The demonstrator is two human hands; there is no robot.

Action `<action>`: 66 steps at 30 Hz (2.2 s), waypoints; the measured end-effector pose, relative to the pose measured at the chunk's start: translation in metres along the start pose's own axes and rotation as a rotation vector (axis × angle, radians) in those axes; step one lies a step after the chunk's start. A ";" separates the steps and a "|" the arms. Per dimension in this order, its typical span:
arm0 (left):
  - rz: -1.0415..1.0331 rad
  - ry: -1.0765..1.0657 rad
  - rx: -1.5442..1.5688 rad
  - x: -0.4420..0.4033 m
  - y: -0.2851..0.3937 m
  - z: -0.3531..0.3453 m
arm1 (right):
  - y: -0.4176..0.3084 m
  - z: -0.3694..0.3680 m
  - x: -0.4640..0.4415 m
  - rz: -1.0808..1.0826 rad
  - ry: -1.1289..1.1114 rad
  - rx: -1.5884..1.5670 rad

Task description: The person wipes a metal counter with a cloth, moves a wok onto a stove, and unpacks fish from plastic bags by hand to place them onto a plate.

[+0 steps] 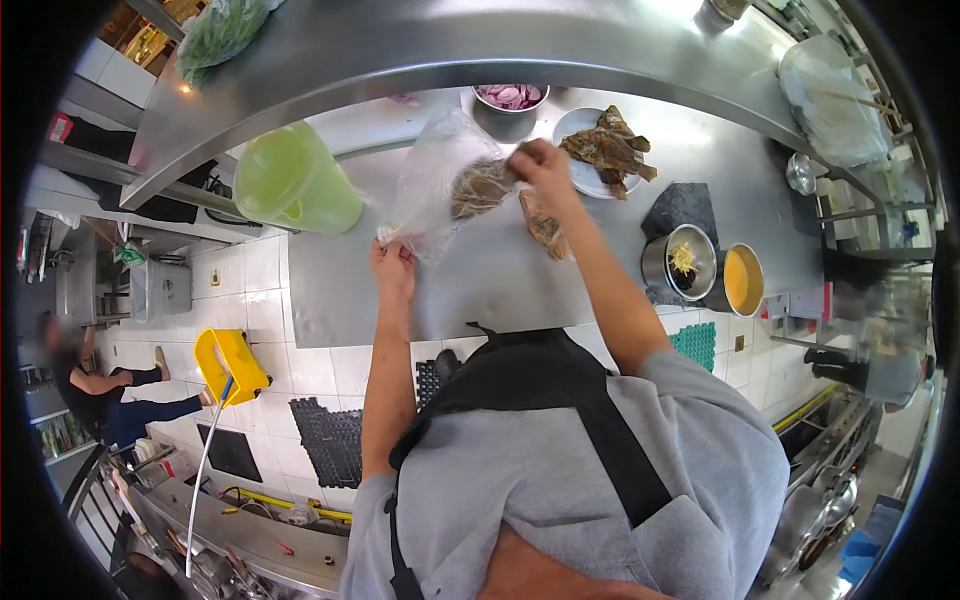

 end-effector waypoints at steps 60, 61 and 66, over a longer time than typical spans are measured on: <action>-0.527 0.666 -1.087 0.003 0.278 0.319 | 0.065 -0.127 0.019 0.125 -0.331 0.956; -0.559 0.646 -1.142 -0.024 0.284 0.326 | 0.064 -0.142 0.018 0.194 -0.278 0.978; -0.585 0.252 -1.252 -0.188 0.246 0.338 | 0.091 -0.221 -0.042 0.569 -0.304 1.000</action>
Point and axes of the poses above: each hand's wrist, its own x-axis away from the middle knuckle, its own z-axis out of the back of the hand, y = z × x, the point moved 1 cm from there along -x, towards the middle knuckle, and after that the axes turned 3 degrees about z, right-handed, at the moved point
